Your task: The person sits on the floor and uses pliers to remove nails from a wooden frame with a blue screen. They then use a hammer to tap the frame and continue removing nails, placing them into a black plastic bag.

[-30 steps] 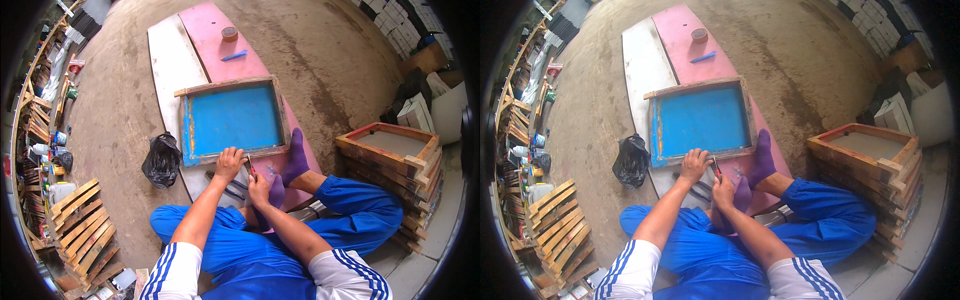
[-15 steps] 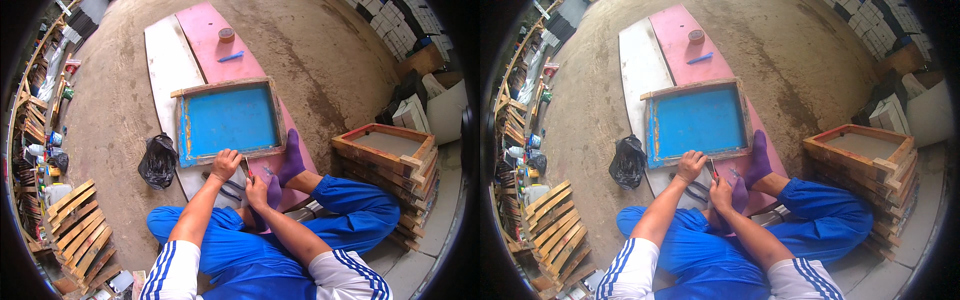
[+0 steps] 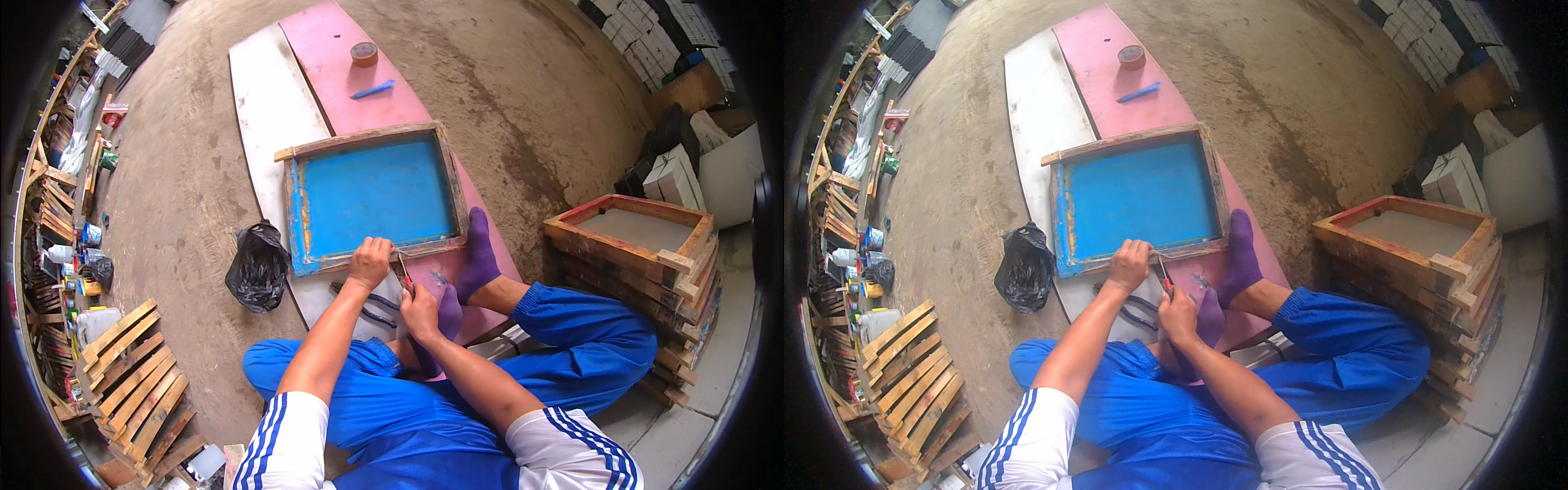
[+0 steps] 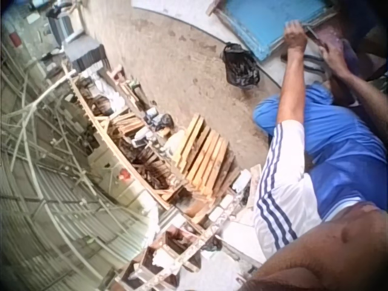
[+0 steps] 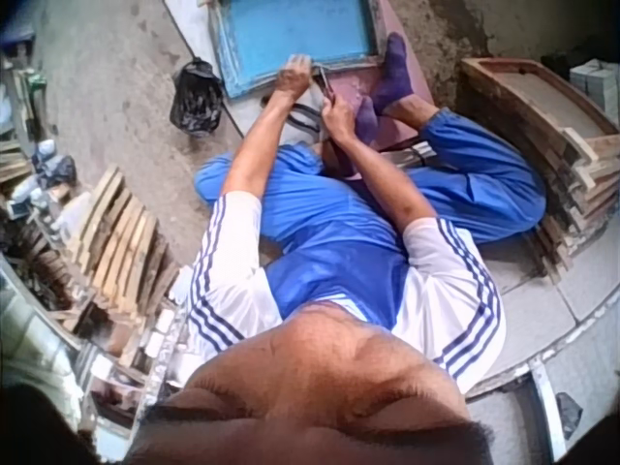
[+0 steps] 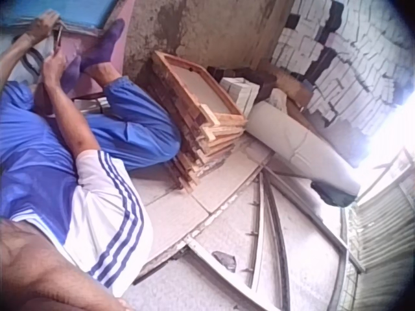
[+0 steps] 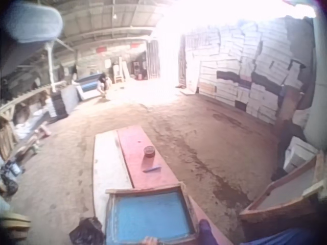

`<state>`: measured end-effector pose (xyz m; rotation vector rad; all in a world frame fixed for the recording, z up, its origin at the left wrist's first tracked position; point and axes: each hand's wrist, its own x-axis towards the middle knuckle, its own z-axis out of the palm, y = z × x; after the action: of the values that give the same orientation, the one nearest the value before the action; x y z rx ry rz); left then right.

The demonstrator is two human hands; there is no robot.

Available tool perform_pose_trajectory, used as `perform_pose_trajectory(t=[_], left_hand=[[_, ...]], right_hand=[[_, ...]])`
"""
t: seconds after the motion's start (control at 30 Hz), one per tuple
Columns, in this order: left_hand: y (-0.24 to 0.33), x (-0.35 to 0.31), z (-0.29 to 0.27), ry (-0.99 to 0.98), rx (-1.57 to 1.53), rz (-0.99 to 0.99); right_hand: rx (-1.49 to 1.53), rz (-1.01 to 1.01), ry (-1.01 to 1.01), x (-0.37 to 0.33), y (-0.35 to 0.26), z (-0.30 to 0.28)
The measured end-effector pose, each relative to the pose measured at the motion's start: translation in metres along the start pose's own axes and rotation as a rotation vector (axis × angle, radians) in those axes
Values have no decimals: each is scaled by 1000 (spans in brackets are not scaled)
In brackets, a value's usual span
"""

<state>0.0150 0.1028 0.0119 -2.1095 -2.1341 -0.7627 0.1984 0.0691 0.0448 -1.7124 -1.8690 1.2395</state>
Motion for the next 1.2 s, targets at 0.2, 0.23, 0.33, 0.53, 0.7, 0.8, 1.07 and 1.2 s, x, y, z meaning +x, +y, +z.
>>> perform_pose_trajectory(t=[0.2, 0.23, 0.33, 0.53, 0.7, 0.8, 1.07, 1.2], left_hand=[[-5, -5, -24, -3, -84, 105], [-5, -8, -31, 0, -108, 110], [-11, -11, -35, 4, -141, 117], [-28, -12, -21, 3, -83, 169], [-23, -7, -14, -27, -30, 87], [-23, -9, -10, -23, -46, 25], [-25, -13, -28, -57, -159, 6], [-29, -20, -43, -5, -214, -38]], right_hand=[[8, 6, 7, -5, -2, 0], [12, -5, -10, -7, 1, 2], [-8, -5, -60, -18, 5, 7], [-165, -129, -157, -30, 4, 5], [-349, -365, -168, -34, 9, 8], [-407, -505, -126, -28, 0, 1], [-397, -710, 94, 77, -44, -16], [-445, -875, 11, 110, -29, -6]])
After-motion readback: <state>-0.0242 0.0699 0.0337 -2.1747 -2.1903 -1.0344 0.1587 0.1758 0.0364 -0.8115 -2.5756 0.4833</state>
